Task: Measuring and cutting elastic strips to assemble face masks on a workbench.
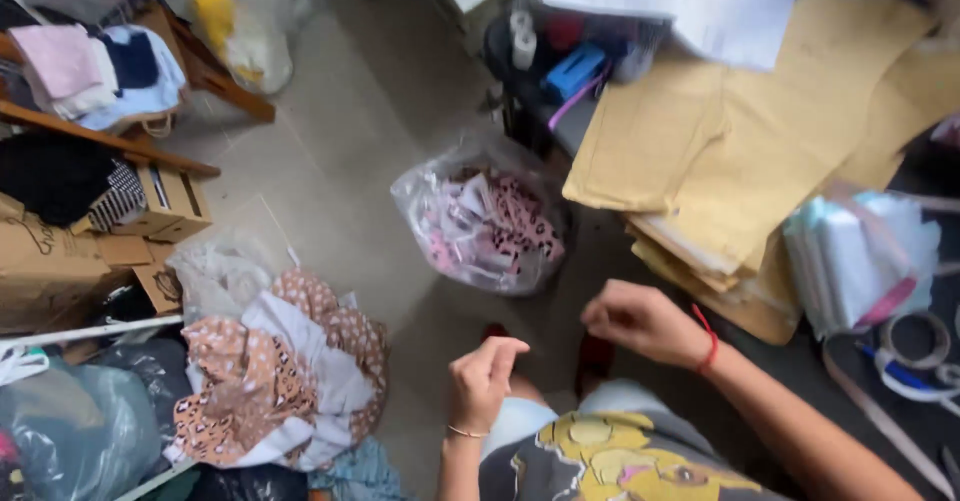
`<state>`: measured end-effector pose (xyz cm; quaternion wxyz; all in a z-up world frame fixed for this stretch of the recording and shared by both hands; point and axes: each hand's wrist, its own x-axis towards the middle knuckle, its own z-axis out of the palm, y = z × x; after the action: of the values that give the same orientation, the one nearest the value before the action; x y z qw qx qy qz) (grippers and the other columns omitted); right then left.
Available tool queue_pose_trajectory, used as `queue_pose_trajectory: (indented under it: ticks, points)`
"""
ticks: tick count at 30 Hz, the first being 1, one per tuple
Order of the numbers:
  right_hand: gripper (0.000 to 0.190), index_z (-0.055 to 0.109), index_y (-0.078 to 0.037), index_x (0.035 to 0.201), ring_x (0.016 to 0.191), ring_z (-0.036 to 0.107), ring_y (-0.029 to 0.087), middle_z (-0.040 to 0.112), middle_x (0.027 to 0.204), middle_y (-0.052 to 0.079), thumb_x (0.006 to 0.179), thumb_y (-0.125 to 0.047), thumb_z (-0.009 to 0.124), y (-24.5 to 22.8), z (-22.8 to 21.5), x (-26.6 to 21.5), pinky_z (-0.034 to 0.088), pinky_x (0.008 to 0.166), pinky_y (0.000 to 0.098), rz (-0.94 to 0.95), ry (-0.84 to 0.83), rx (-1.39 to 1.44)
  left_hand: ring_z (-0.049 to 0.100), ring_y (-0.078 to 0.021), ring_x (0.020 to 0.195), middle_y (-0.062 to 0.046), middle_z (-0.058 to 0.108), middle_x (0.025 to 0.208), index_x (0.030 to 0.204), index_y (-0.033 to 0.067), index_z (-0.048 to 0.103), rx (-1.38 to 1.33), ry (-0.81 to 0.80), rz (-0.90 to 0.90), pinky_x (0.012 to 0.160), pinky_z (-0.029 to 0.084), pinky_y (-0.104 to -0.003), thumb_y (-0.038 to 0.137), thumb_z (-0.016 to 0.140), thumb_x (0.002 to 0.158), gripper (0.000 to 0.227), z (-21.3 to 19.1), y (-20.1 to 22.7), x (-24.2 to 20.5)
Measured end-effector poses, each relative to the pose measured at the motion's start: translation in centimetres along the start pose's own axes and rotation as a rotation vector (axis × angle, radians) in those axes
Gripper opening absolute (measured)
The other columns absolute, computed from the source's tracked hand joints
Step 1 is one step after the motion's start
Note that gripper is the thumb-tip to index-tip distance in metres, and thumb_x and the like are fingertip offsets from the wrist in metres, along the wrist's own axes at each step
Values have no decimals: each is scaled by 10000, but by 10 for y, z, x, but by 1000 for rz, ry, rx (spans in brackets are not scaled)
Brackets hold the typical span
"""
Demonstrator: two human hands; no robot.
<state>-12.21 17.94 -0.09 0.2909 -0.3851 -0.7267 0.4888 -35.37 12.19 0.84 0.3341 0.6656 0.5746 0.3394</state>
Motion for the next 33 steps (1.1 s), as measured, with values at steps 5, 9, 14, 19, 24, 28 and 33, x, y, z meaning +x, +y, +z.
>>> queue_pose_trajectory:
  ticks: [5,9,14,19,24,28,33]
  points:
    - [43,631,-115,762,573,456,83,521,624,-42,731,-121,658,-34,58,88,368,519,204,-27,54,21,464,-62,319,32,430,330,780,130,669,-54,175,-227,532,489,-210,214,379,854,311,-60,-52,-25]
    - [47,628,-146,757,583,480,93,575,661,-49,738,-106,643,-38,136,154,379,531,213,-18,31,34,457,-60,296,31,404,302,785,126,669,-95,169,-207,583,549,-227,237,374,851,323,-118,-116,-33]
    - [50,620,-130,743,591,495,91,589,666,-29,725,-83,619,-42,213,235,398,539,207,34,73,29,442,-64,268,34,409,312,753,140,678,-71,145,-235,456,475,-203,242,375,840,330,-216,-154,-18]
    - [22,619,-117,740,673,576,133,630,715,-5,740,-136,630,-53,221,292,440,617,238,38,208,-113,403,-50,266,25,399,310,776,63,662,-260,165,-214,543,553,-235,233,332,878,385,-271,-198,21]
    - [174,623,-158,888,617,545,79,648,852,-53,719,-121,641,-24,176,353,452,608,212,343,441,-162,411,-45,282,22,387,308,759,70,675,-273,168,-116,551,541,-217,227,353,863,373,-294,-212,106]
    - [230,585,-89,973,696,560,105,587,997,38,745,-95,610,14,122,410,482,636,212,393,632,-100,424,-57,297,22,385,320,775,57,651,-282,99,-23,577,531,-227,216,341,880,364,-308,-222,171]
    - [419,469,-133,1127,718,562,110,575,1038,32,748,-273,582,61,41,493,432,560,202,621,1014,314,517,-58,319,-3,480,312,739,99,721,-191,55,-321,510,518,-176,303,370,825,414,-319,-271,261]
